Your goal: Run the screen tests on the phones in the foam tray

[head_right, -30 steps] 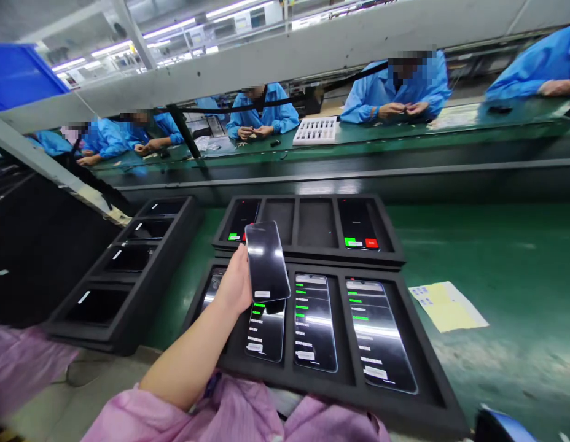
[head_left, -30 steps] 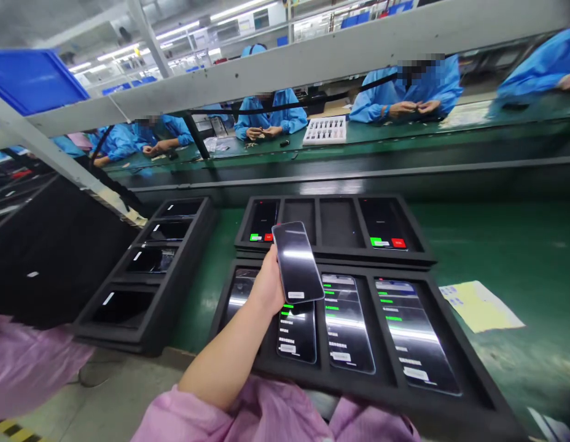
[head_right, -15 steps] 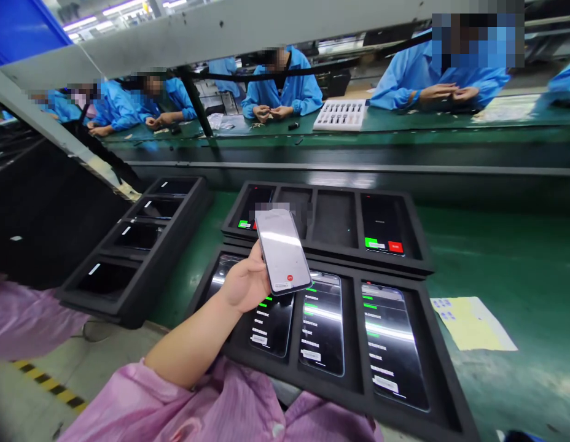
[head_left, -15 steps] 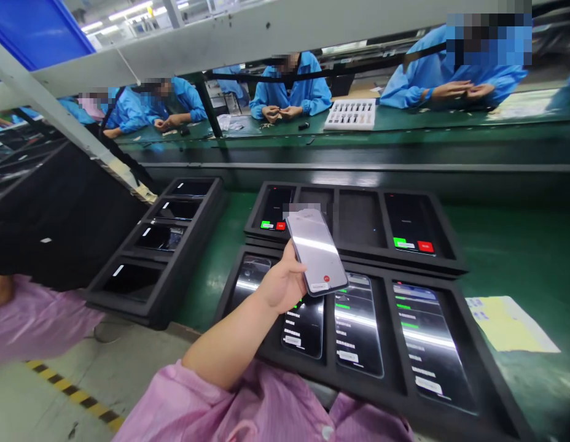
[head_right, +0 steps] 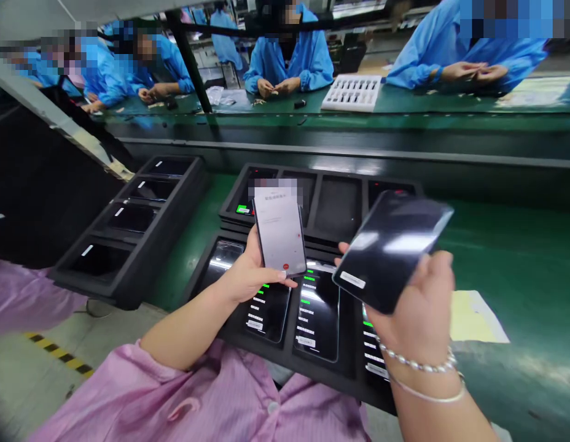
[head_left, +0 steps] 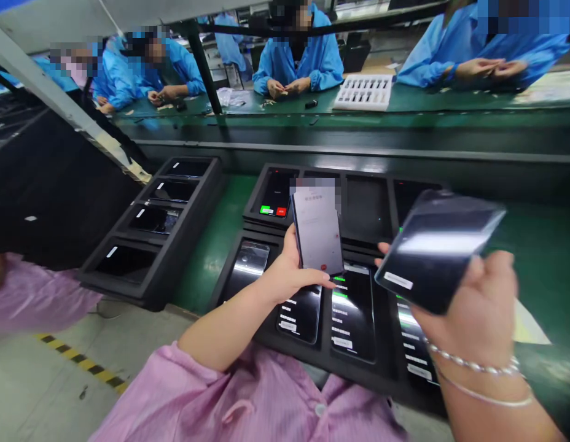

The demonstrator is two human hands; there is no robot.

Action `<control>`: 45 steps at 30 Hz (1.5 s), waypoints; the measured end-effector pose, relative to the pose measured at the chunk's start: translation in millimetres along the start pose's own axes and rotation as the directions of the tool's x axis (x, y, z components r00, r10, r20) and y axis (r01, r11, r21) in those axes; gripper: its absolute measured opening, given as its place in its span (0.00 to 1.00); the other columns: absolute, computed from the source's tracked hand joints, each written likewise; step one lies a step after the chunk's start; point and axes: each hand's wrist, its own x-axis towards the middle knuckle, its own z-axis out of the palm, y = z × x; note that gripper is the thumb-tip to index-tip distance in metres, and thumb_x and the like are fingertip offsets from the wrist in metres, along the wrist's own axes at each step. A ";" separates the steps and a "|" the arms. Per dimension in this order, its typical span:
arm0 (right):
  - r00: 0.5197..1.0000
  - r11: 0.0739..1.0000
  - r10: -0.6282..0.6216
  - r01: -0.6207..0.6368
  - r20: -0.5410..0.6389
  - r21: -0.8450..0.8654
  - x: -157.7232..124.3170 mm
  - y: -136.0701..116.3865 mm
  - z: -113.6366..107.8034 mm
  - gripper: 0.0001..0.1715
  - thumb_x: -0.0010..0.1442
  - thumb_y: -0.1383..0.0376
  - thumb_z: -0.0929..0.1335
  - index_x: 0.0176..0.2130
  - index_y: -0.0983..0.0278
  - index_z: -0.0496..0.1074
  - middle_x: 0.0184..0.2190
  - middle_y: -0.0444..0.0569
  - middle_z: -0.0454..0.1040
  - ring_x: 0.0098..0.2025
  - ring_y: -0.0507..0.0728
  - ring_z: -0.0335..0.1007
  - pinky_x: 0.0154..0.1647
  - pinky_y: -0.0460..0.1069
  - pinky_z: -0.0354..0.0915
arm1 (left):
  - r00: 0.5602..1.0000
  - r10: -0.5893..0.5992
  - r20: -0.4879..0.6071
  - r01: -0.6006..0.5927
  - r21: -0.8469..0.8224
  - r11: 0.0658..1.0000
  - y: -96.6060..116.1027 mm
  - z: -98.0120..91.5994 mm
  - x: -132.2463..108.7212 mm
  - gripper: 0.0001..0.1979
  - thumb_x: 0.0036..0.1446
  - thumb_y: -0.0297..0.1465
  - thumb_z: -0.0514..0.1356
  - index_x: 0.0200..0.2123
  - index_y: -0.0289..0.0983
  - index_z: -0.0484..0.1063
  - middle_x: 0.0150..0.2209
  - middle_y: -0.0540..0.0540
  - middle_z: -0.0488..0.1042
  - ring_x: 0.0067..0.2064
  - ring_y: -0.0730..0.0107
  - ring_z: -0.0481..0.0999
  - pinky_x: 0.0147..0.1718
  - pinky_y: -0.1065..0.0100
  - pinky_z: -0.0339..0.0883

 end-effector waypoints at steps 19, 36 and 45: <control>0.922 0.967 0.181 -0.230 0.343 0.108 -17.8 6.9 -3.3 0.46 0.56 0.59 0.80 0.68 0.44 0.65 0.64 0.50 0.73 0.57 0.75 0.77 0.43 0.65 0.84 | 0.998 -0.059 -0.023 0.056 -0.106 0.993 4.0 -8.8 3.9 0.54 0.43 0.28 0.66 0.73 0.52 0.50 0.63 0.41 0.72 0.49 0.43 0.83 0.30 0.55 0.84; 0.946 0.978 0.123 -0.167 0.302 0.128 -23.4 2.0 5.5 0.43 0.54 0.42 0.78 0.65 0.45 0.70 0.67 0.49 0.69 0.56 0.75 0.77 0.39 0.64 0.83 | 0.998 -0.030 0.062 0.033 -0.049 0.998 6.6 -10.1 0.3 0.55 0.44 0.26 0.64 0.75 0.55 0.51 0.62 0.44 0.73 0.46 0.52 0.83 0.35 0.57 0.83; 0.937 0.979 0.087 -0.143 0.339 0.142 -24.1 5.2 3.5 0.46 0.57 0.49 0.78 0.69 0.46 0.64 0.66 0.52 0.70 0.55 0.74 0.77 0.38 0.65 0.82 | 0.997 -0.057 0.059 0.056 0.027 0.998 7.9 -8.2 0.4 0.56 0.43 0.24 0.65 0.75 0.53 0.50 0.57 0.42 0.77 0.47 0.47 0.83 0.36 0.56 0.82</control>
